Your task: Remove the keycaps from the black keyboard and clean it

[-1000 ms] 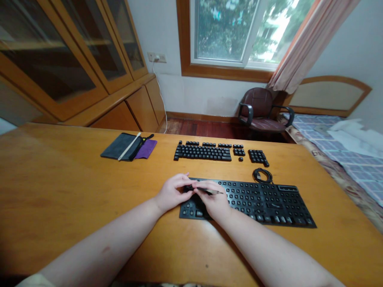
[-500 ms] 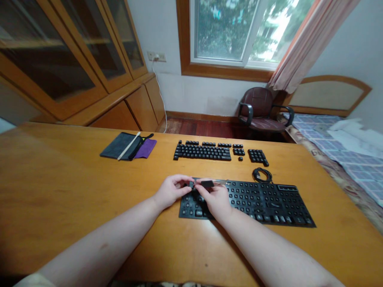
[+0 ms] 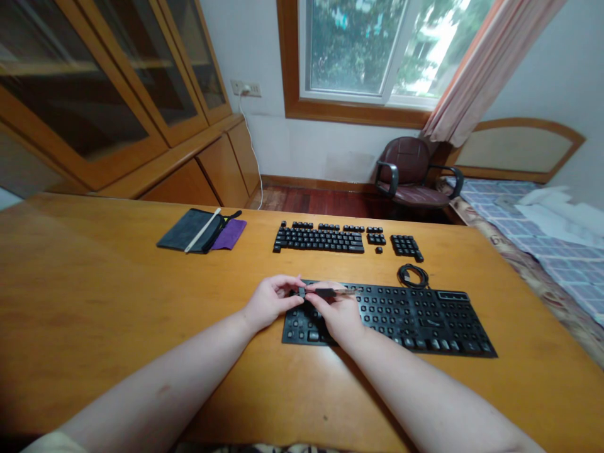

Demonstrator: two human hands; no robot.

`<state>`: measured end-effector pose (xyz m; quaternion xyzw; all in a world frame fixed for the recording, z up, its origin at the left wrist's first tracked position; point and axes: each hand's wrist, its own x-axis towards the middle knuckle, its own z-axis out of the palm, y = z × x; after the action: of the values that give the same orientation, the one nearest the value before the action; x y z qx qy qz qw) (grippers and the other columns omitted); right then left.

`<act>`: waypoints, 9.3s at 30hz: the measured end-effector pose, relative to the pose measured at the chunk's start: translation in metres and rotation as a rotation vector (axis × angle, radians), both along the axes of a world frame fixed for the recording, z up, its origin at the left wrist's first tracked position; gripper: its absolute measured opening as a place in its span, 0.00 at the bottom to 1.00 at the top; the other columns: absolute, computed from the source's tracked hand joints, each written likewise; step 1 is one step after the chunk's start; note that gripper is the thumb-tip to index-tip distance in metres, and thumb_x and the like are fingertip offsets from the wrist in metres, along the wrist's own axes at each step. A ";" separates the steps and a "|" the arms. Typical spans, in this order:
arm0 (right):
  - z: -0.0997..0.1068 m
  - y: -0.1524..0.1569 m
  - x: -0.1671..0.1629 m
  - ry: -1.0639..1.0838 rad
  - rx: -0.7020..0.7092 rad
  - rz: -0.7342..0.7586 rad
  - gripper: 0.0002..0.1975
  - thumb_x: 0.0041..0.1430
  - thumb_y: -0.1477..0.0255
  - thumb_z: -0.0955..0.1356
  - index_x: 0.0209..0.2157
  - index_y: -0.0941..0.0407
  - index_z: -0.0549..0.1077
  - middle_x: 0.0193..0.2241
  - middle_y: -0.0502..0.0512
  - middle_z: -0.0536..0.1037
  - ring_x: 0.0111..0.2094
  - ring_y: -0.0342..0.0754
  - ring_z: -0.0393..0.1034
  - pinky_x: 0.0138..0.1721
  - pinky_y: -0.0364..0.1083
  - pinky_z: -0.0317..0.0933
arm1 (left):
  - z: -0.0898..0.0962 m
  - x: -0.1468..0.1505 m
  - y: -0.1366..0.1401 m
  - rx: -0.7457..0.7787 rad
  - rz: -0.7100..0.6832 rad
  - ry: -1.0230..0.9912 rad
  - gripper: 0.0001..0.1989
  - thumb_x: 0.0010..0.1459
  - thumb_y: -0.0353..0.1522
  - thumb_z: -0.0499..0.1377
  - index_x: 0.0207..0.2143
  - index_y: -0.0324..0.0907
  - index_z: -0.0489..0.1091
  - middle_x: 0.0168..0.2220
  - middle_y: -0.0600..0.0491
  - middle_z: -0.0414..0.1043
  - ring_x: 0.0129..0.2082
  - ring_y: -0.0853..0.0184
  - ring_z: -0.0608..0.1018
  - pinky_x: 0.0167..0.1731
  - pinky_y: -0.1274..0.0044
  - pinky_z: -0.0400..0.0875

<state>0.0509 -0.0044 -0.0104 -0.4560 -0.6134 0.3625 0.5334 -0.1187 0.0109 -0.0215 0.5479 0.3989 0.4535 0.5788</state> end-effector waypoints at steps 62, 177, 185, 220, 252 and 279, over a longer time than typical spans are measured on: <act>-0.006 0.004 0.004 -0.053 0.105 0.054 0.02 0.53 0.72 0.68 0.27 0.53 0.74 0.29 0.54 0.75 0.34 0.48 0.70 0.39 0.50 0.64 | 0.012 -0.024 0.074 0.533 0.103 1.119 0.09 0.55 0.32 0.58 0.38 0.44 0.74 0.39 0.50 0.76 0.41 0.60 0.74 0.45 0.70 0.66; 0.044 0.008 0.020 -0.611 0.162 0.896 0.08 0.54 0.64 0.69 0.29 0.51 0.79 0.25 0.50 0.80 0.28 0.46 0.74 0.33 0.43 0.64 | 0.004 -0.007 0.001 0.511 -0.543 0.887 0.55 0.31 0.50 0.68 0.62 0.49 0.50 0.66 0.45 0.44 0.65 0.48 0.47 0.61 0.54 0.33; 0.027 0.007 0.017 -0.602 0.266 0.839 0.06 0.55 0.66 0.69 0.30 0.52 0.78 0.26 0.51 0.80 0.30 0.45 0.74 0.36 0.43 0.65 | 0.006 -0.009 0.005 0.500 -0.570 0.879 0.55 0.31 0.49 0.68 0.62 0.49 0.50 0.66 0.46 0.44 0.65 0.49 0.47 0.61 0.54 0.33; 0.014 -0.001 0.016 -0.688 0.504 0.694 0.11 0.62 0.67 0.63 0.30 0.54 0.75 0.24 0.52 0.79 0.27 0.45 0.74 0.31 0.43 0.65 | 0.006 -0.007 0.005 0.471 -0.578 0.883 0.55 0.32 0.49 0.68 0.62 0.48 0.51 0.66 0.45 0.43 0.65 0.48 0.45 0.61 0.53 0.34; 0.000 0.013 0.018 -0.017 0.030 0.098 0.07 0.55 0.66 0.68 0.29 0.54 0.77 0.28 0.54 0.80 0.31 0.48 0.75 0.36 0.47 0.70 | 0.010 0.005 -0.002 0.454 0.002 0.564 0.13 0.51 0.33 0.63 0.41 0.43 0.70 0.40 0.51 0.74 0.43 0.63 0.74 0.46 0.70 0.68; 0.009 0.015 0.019 -0.225 0.228 0.225 0.05 0.55 0.69 0.69 0.34 0.50 0.78 0.35 0.53 0.80 0.38 0.48 0.75 0.42 0.49 0.69 | 0.003 0.001 0.003 0.346 0.113 0.449 0.13 0.52 0.31 0.61 0.42 0.42 0.72 0.39 0.51 0.75 0.40 0.66 0.76 0.44 0.72 0.70</act>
<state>0.0695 0.0110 -0.0013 -0.3587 -0.7532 0.2948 0.4659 -0.1180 0.0135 -0.0182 0.7021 0.4638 0.4136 0.3477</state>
